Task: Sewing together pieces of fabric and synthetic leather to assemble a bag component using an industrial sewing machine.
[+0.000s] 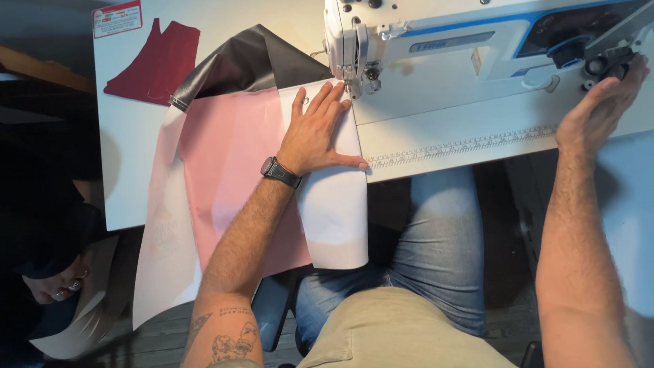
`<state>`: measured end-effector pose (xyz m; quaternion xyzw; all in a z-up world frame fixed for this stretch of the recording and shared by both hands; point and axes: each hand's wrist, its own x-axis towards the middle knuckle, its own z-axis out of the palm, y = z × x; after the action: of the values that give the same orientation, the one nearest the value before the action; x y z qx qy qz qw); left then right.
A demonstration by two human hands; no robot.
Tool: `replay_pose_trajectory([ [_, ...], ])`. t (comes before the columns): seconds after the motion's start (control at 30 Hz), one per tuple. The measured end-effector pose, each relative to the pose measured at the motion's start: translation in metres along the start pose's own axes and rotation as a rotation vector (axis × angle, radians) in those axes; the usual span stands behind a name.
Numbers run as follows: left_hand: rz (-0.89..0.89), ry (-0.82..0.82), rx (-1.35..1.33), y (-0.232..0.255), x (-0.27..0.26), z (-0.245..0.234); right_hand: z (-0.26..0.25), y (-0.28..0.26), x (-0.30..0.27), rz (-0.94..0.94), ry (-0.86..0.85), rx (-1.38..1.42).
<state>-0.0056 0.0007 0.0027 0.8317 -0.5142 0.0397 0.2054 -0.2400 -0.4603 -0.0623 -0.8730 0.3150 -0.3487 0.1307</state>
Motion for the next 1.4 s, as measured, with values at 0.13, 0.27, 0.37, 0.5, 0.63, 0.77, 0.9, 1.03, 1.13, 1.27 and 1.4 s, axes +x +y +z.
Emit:
replay_pose_trajectory([
  [0.13, 0.000, -0.001, 0.001, -0.001, -0.002, 0.000, -0.004, -0.010, 0.000, -0.175, 0.139, 0.178],
  [0.27, -0.002, -0.026, 0.015, 0.001, 0.000, -0.002, -0.020, -0.031, 0.007, -0.486, 0.397, 0.108],
  [0.37, 0.008, -0.004, 0.016, 0.000, 0.001, -0.002, -0.021, -0.033, 0.006, -0.400, 0.375, 0.080],
  [0.5, 0.000, 0.001, 0.027, -0.001, 0.003, -0.002, -0.030, -0.054, 0.004, -0.395, 0.356, 0.096],
  [0.63, 0.003, 0.003, 0.004, 0.003, -0.003, 0.002, -0.046, -0.104, -0.020, -0.492, 0.257, 0.199],
  [0.77, -0.013, 0.011, -0.006, 0.003, 0.003, -0.007, -0.030, -0.142, -0.016, -0.583, 0.132, 0.158],
  [0.9, -0.021, -0.020, -0.002, 0.002, 0.005, -0.012, -0.023, -0.131, -0.018, -0.572, 0.186, 0.060],
  [1.03, -0.018, -0.013, -0.005, 0.005, 0.002, -0.010, -0.032, -0.138, -0.021, -0.569, 0.179, 0.025],
  [1.13, -0.023, -0.014, 0.000, 0.003, 0.003, -0.013, -0.029, -0.146, -0.020, -0.557, 0.152, 0.100],
  [1.27, -0.024, -0.031, -0.004, 0.003, 0.004, -0.013, -0.028, -0.142, -0.019, -0.627, 0.109, 0.180],
  [1.4, -0.013, -0.023, 0.016, 0.003, 0.003, -0.013, -0.032, -0.144, -0.020, -0.600, 0.069, 0.204],
])
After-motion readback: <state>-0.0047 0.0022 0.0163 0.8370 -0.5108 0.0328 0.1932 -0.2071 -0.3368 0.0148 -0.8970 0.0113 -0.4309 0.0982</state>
